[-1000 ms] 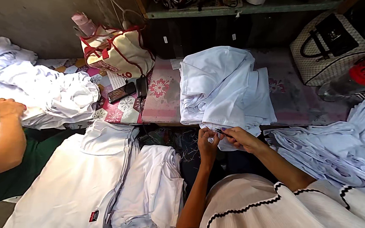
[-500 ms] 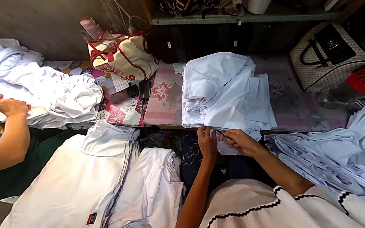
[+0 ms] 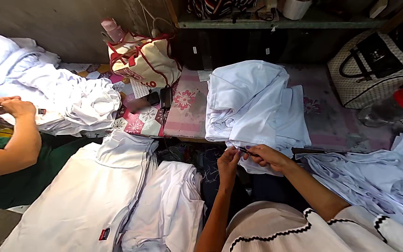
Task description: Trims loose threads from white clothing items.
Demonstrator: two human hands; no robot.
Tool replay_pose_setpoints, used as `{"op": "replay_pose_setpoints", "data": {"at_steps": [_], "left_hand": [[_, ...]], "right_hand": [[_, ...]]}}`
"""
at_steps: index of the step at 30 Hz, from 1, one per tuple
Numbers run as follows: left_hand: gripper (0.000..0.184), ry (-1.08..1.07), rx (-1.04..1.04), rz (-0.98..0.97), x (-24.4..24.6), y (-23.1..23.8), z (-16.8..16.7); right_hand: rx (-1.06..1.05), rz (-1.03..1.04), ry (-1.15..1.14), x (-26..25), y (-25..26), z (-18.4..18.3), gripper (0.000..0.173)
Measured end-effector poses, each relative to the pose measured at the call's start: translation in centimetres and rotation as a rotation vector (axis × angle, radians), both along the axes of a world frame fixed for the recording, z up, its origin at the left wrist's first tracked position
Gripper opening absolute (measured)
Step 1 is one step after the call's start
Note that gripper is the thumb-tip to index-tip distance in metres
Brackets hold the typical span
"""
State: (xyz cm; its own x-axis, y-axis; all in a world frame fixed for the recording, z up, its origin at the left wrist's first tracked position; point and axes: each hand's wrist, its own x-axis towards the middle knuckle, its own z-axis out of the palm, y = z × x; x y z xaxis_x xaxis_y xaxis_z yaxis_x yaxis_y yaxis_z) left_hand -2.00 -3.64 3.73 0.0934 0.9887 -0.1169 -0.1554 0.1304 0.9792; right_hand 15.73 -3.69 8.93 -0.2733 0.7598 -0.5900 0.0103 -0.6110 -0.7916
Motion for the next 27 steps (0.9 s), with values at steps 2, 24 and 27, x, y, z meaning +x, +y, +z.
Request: {"op": "replay_pose_setpoints", "data": {"at_steps": [2, 24, 27], "left_hand": [[0.006, -0.031, -0.01, -0.005, -0.1, 0.0, 0.2], [0.01, -0.079, -0.018, 0.007, -0.5, 1.2, -0.4], [0.011, -0.097, -0.004, 0.016, -0.6, 0.7, -0.1]], "right_hand": [[0.016, 0.011, 0.001, -0.1, 0.5, -0.1, 0.038], [0.057, -0.055, -0.051, -0.9, -0.5, 0.2, 0.035], [0.05, -0.055, -0.03, -1.6, 0.0, 0.0, 0.036]]}}
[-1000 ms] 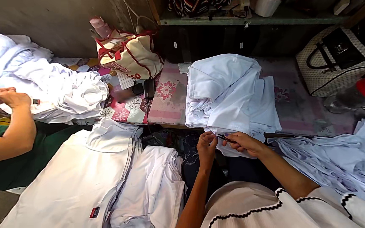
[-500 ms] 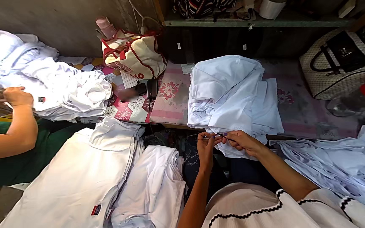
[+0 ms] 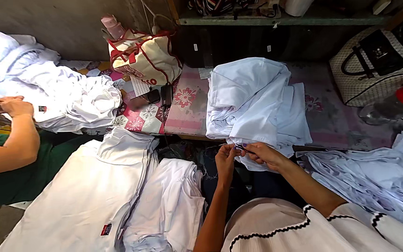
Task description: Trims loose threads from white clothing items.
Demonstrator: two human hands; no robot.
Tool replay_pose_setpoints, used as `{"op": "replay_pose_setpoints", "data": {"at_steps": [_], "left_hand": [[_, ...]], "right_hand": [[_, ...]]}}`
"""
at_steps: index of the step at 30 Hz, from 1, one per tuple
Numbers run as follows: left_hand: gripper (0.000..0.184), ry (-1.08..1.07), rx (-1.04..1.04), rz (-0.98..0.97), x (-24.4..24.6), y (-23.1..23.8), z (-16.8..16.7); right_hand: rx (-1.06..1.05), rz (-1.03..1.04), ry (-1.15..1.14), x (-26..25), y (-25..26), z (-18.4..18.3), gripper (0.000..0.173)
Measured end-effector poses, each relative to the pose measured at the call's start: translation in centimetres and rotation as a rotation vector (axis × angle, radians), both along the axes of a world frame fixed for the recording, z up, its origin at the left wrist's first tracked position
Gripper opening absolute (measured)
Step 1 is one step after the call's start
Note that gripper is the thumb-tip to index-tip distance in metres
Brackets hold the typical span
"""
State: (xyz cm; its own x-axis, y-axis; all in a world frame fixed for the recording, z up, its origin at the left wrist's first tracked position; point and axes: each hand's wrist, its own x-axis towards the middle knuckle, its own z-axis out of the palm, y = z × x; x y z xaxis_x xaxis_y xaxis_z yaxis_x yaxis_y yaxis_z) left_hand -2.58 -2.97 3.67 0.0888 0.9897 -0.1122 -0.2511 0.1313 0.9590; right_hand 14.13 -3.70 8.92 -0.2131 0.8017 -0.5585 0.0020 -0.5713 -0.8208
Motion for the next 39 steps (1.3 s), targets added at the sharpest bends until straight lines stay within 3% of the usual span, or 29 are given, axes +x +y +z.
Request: {"op": "replay_pose_setpoints", "data": {"at_steps": [6, 12, 17, 23, 27, 31, 33, 36, 39], "left_hand": [[0.011, -0.018, 0.016, 0.023, 0.2, -0.5, 0.1], [0.014, -0.233, -0.05, 0.06, 1.3, -1.7, -1.2], [0.021, 0.329, 0.434, 0.238, 4.0, -0.9, -3.2], [0.009, 0.621, 0.613, 0.43, 7.0, 3.4, -4.4], [0.012, 0.754, 0.629, 0.197, 5.3, 2.7, -5.0], [0.016, 0.895, 0.238, -0.337, -0.3, -0.3, -2.6], [0.014, 0.873, 0.152, -0.386, -1.6, -1.4, -1.1], [0.017, 0.801, 0.283, -0.113, 0.5, -1.2, 0.8], [0.022, 0.762, 0.263, 0.023, 3.7, 1.4, 0.0]], "right_hand": [[0.024, -0.042, -0.014, -0.6, 0.6, -0.3, 0.034], [0.065, -0.081, -0.027, 1.0, -0.8, 0.3, 0.032], [0.094, -0.111, -0.054, 1.8, -1.3, 1.2, 0.034], [0.099, -0.147, -0.047, 2.2, -1.5, 1.2, 0.038], [0.103, -0.178, -0.033, 2.9, -2.0, 0.8, 0.039], [0.136, -0.208, -0.06, 4.3, -3.1, 1.3, 0.039], [0.259, -0.201, -0.222, 4.2, -3.6, 1.2, 0.041], [0.617, -0.136, -0.669, 2.4, -3.4, 0.7, 0.035], [0.877, -0.114, -1.119, -0.8, -1.1, -0.6, 0.041]]}}
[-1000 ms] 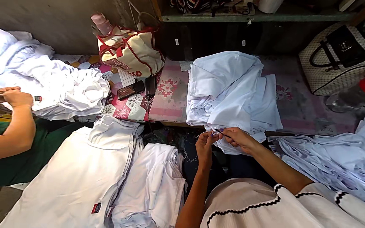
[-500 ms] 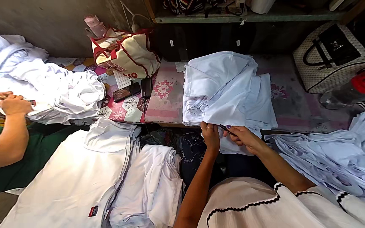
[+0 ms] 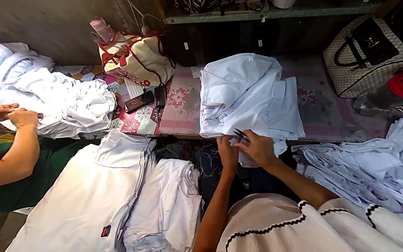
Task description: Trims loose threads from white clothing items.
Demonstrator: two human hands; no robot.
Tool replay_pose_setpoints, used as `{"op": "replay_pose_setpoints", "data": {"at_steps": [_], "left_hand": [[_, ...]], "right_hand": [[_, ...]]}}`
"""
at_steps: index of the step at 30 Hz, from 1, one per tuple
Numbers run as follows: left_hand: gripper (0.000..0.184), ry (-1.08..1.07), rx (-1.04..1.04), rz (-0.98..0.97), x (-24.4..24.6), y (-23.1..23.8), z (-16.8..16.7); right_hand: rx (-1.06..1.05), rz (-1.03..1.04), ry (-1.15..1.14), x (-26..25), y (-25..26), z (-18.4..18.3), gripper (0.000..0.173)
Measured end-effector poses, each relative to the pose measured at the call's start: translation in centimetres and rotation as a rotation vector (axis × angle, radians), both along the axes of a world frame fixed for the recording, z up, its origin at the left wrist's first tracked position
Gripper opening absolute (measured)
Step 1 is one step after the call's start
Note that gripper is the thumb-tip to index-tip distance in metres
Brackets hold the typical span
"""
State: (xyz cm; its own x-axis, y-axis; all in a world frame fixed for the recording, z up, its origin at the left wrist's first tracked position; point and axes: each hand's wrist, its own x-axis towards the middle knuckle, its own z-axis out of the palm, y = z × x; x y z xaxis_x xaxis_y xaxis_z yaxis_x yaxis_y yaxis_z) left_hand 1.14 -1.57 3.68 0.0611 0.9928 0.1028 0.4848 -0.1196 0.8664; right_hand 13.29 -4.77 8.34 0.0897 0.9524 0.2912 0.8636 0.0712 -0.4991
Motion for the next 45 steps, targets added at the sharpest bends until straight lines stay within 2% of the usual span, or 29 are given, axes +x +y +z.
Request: {"op": "replay_pose_setpoints", "data": {"at_steps": [2, 3, 6, 8, 11, 13, 15, 18, 23, 29, 45], "left_hand": [[0.017, -0.123, -0.068, 0.061, 0.8, 0.9, -1.0], [0.019, -0.239, -0.142, 0.083, 0.6, 1.0, -1.0], [0.026, -0.722, -0.388, 0.153, -0.1, 0.5, -0.2], [0.021, -0.851, -0.327, 0.195, -0.3, 0.3, 0.2], [0.007, -0.996, -0.24, 0.161, -0.7, 0.2, 1.8], [0.008, -1.153, -0.32, 0.136, -1.0, 0.1, 3.3], [0.011, -1.267, -0.415, 0.163, -1.1, -0.2, 4.4], [0.013, -1.316, -0.497, 0.165, -1.2, -0.5, 5.1], [0.013, -1.326, -0.531, 0.178, -1.3, -0.7, 5.0], [0.012, -1.323, -0.517, 0.175, -1.4, -0.9, 5.0], [0.014, -1.341, -0.492, 0.126, -1.1, -1.2, 4.8]], "right_hand": [[0.072, -0.027, -0.158, -0.5, 2.3, -1.6, 0.025], [0.039, -0.03, -0.152, -0.3, 3.1, -1.5, 0.022], [-0.215, 0.039, 0.128, 0.6, 3.9, 1.4, 0.028], [-0.32, 0.074, 0.304, 1.1, 4.2, 2.7, 0.03], [-0.269, 0.05, 0.448, 1.8, 4.3, 3.2, 0.027], [-0.223, 0.039, 0.581, 2.5, 3.7, 3.6, 0.026], [-0.3, 0.081, 0.841, 2.8, 2.3, 4.7, 0.034], [-0.556, 0.169, 1.153, 2.9, 0.1, 6.1, 0.042], [-0.76, 0.187, 1.29, 1.8, -0.6, 4.0, 0.044], [-0.81, 0.192, 1.377, 1.2, 0.0, 3.2, 0.044], [-0.74, 0.227, 1.552, 1.1, -0.2, 2.3, 0.044]]}}
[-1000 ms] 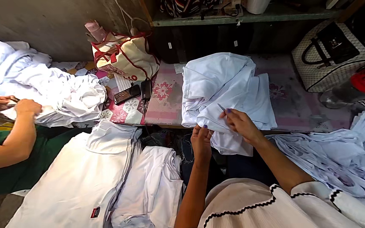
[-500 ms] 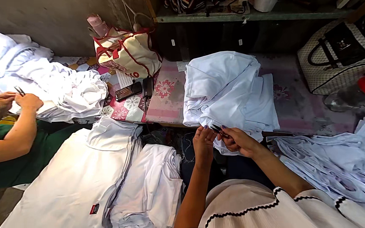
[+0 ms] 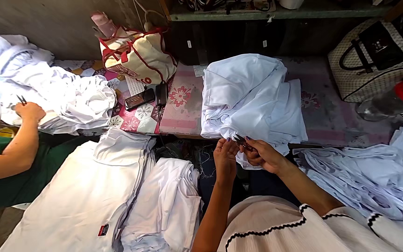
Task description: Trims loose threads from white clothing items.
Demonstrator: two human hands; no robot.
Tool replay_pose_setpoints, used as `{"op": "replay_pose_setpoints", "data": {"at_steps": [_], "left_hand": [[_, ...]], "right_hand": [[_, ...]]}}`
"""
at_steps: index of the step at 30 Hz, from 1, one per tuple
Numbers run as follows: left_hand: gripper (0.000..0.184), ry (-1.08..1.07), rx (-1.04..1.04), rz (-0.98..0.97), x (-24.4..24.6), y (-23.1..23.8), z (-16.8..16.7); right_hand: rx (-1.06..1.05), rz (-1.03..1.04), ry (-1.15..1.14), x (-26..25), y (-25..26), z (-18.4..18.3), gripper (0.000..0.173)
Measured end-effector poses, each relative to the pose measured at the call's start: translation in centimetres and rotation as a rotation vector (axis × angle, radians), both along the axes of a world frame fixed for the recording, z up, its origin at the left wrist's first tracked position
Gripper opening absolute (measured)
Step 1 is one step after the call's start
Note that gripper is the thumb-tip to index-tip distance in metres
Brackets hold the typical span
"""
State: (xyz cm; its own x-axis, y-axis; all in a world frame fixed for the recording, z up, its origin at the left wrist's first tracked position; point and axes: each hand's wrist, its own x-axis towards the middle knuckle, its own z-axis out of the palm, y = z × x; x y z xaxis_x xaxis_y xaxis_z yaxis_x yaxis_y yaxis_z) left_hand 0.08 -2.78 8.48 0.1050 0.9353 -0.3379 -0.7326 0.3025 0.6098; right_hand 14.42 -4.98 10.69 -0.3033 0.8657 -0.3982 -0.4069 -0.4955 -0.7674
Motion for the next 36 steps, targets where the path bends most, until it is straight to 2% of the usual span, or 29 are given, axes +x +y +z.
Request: {"op": "replay_pose_setpoints", "data": {"at_steps": [6, 9, 11, 14, 18, 21, 24, 27, 32, 33, 36], "left_hand": [[0.015, 0.003, 0.028, 0.004, 0.1, 0.0, -0.3], [0.017, 0.0, 0.014, -0.018, -0.1, 0.0, -0.5], [0.019, -0.008, -0.009, -0.024, -0.3, 0.1, -0.5], [0.019, 0.013, -0.043, -0.03, -0.3, 0.3, -0.2], [0.011, 0.033, -0.052, -0.006, 0.1, 0.3, 0.4], [0.011, 0.046, -0.061, -0.006, 0.4, 0.2, 0.9], [0.011, 0.033, -0.071, 0.002, 0.4, 0.1, 0.8], [0.011, 0.014, -0.065, 0.003, 0.3, 0.1, 0.6], [0.013, 0.018, -0.023, -0.018, -0.1, 0.1, 0.1], [0.015, 0.024, -0.005, -0.014, -0.1, 0.1, 0.0], [0.016, 0.126, 0.062, 0.02, 0.1, 0.1, -0.3]], "right_hand": [[-0.018, -0.062, 0.015, -0.7, -0.1, -0.3, 0.036], [0.154, 0.04, -0.317, -0.4, -0.6, -0.4, 0.032], [0.237, 0.052, -0.461, 0.1, -1.0, -0.2, 0.033], [0.39, -0.031, -0.652, 0.8, -1.2, 0.1, 0.033], [0.852, -0.246, -1.331, 0.5, -1.5, -1.3, 0.039], [1.052, -0.354, -1.611, -0.1, -1.1, -2.9, 0.042], [1.078, -0.395, -1.705, -0.5, -0.7, -3.6, 0.041], [1.073, -0.41, -1.69, -0.5, -0.5, -3.8, 0.039], [0.808, -0.279, -1.295, 0.5, -0.9, -1.9, 0.039], [0.803, -0.292, -1.286, 0.5, -0.7, -1.5, 0.04], [0.845, -0.346, -1.485, -0.5, 0.9, -0.4, 0.047]]}}
